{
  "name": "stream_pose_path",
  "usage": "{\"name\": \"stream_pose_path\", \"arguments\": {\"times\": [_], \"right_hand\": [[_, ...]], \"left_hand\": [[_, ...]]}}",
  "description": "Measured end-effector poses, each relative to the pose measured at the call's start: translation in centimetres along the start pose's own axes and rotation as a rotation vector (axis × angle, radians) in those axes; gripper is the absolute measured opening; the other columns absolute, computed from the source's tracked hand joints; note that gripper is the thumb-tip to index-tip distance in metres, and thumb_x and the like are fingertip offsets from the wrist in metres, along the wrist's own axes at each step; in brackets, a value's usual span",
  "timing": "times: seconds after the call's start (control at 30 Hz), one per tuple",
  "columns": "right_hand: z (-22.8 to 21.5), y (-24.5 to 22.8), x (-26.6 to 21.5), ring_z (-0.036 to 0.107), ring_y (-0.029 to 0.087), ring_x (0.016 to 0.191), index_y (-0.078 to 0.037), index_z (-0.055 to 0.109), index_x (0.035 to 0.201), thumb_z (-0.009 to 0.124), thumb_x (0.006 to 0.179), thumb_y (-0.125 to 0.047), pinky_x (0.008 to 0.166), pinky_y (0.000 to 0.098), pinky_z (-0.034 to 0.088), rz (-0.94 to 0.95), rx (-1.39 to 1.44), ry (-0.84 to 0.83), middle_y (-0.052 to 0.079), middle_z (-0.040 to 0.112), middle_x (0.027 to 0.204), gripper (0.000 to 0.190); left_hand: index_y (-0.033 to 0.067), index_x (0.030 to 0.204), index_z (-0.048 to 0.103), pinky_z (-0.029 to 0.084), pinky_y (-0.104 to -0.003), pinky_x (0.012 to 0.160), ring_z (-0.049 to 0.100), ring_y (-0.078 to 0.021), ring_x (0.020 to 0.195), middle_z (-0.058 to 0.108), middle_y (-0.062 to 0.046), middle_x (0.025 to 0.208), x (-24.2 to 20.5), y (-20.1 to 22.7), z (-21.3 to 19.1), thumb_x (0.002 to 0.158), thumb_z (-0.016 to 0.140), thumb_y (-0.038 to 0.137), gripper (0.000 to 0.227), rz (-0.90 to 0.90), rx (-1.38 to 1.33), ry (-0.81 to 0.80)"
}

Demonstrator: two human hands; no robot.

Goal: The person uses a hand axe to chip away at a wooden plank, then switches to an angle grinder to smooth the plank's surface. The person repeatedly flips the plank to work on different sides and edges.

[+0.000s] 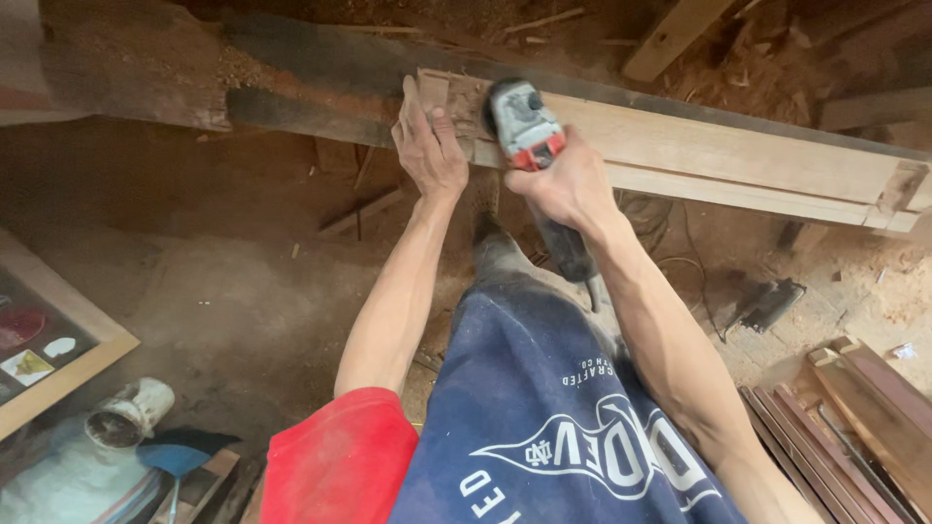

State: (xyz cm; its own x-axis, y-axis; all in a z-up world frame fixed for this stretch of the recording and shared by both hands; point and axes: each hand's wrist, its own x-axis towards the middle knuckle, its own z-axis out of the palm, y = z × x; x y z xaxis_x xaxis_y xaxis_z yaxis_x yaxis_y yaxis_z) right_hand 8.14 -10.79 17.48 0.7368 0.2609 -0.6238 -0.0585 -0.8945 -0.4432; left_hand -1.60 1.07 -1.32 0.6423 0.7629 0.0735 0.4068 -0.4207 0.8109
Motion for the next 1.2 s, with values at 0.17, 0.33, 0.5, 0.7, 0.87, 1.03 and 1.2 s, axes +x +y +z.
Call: {"name": "stream_pose_path", "arguments": {"times": [0.17, 0.33, 0.5, 0.7, 0.87, 1.03, 1.2], "right_hand": [[0.6, -1.0, 0.5, 0.071, 0.033, 0.104, 0.005, 0.06, 0.118, 0.083, 0.065, -0.034, 0.092, 0.0391, 0.054, 0.028, 0.007, -0.009, 0.022, 0.073, 0.108, 0.07], [-2.8, 3.2, -0.7, 0.071, 0.03, 0.102, 0.003, 0.059, 0.12, 0.084, 0.063, -0.034, 0.091, 0.0375, 0.053, 0.063, 0.065, 0.059, 0.019, 0.073, 0.108, 0.072], [-8.1, 10.8, -3.7, 0.071, 0.024, 0.1, -0.001, 0.063, 0.121, 0.083, 0.064, -0.032, 0.091, 0.0349, 0.053, 0.199, 0.155, 0.159, 0.013, 0.074, 0.109, 0.068], [-13.6, 20.1, -6.0, 0.07, 0.017, 0.091, -0.006, 0.071, 0.111, 0.085, 0.063, -0.029, 0.085, 0.0315, 0.054, 0.321, 0.259, 0.278, 0.007, 0.075, 0.099, 0.055], [-18.2, 28.2, -7.3, 0.068, 0.014, 0.085, -0.007, 0.073, 0.107, 0.084, 0.067, -0.027, 0.079, 0.0305, 0.055, 0.34, 0.383, 0.408, 0.004, 0.075, 0.096, 0.046], [-23.0, 38.2, -9.4, 0.063, 0.014, 0.08, -0.004, 0.074, 0.105, 0.081, 0.078, -0.021, 0.071, 0.0327, 0.052, 0.332, 0.638, 0.509, 0.003, 0.071, 0.093, 0.033], [-25.6, 46.5, -10.9, 0.066, 0.014, 0.095, -0.005, 0.067, 0.129, 0.062, 0.1, -0.038, 0.084, 0.0327, 0.054, 0.041, 1.195, 0.4, 0.004, 0.07, 0.113, 0.044]], "left_hand": [[0.0028, 0.158, 0.035, 0.038, -0.049, 0.119, 0.049, -0.0402, 0.141, 0.046, -0.019, 0.16, 0.1, 0.2, -0.4, 0.114, 0.037, 0.04, 0.058, -0.013, 0.038, -0.016], [0.0012, 0.156, 0.036, 0.035, -0.053, 0.118, 0.046, -0.0399, 0.143, 0.043, -0.02, 0.159, 0.1, -0.5, 0.5, 0.107, 0.048, 0.055, 0.073, 0.051, 0.189, -0.038], [0.0005, 0.157, 0.036, 0.034, -0.057, 0.119, 0.047, -0.0417, 0.143, 0.044, -0.023, 0.158, 0.2, -2.1, 1.2, 0.099, 0.051, 0.064, 0.087, 0.056, 0.242, -0.031], [-0.0019, 0.159, 0.034, 0.04, -0.058, 0.11, 0.052, -0.0483, 0.132, 0.05, -0.03, 0.152, 0.3, -2.0, 0.3, 0.111, 0.054, 0.054, 0.076, 0.092, 0.311, -0.038], [-0.0026, 0.159, 0.032, 0.037, -0.058, 0.113, 0.047, -0.0494, 0.137, 0.047, -0.032, 0.154, 1.1, -0.7, -0.5, 0.113, 0.055, 0.048, 0.072, 0.088, 0.345, -0.09], [-0.0036, 0.159, 0.034, 0.028, -0.067, 0.104, 0.036, -0.0494, 0.136, 0.041, -0.036, 0.152, -0.6, 5.4, -0.1, 0.107, 0.062, 0.041, 0.074, 0.004, 0.603, -0.021], [0.0199, 0.146, 0.06, 0.027, -0.056, 0.126, 0.037, -0.0366, 0.151, 0.047, -0.013, 0.158, -8.4, 18.8, 7.8, 0.091, 0.067, 0.05, 0.063, 0.018, 0.485, -0.483]]}}
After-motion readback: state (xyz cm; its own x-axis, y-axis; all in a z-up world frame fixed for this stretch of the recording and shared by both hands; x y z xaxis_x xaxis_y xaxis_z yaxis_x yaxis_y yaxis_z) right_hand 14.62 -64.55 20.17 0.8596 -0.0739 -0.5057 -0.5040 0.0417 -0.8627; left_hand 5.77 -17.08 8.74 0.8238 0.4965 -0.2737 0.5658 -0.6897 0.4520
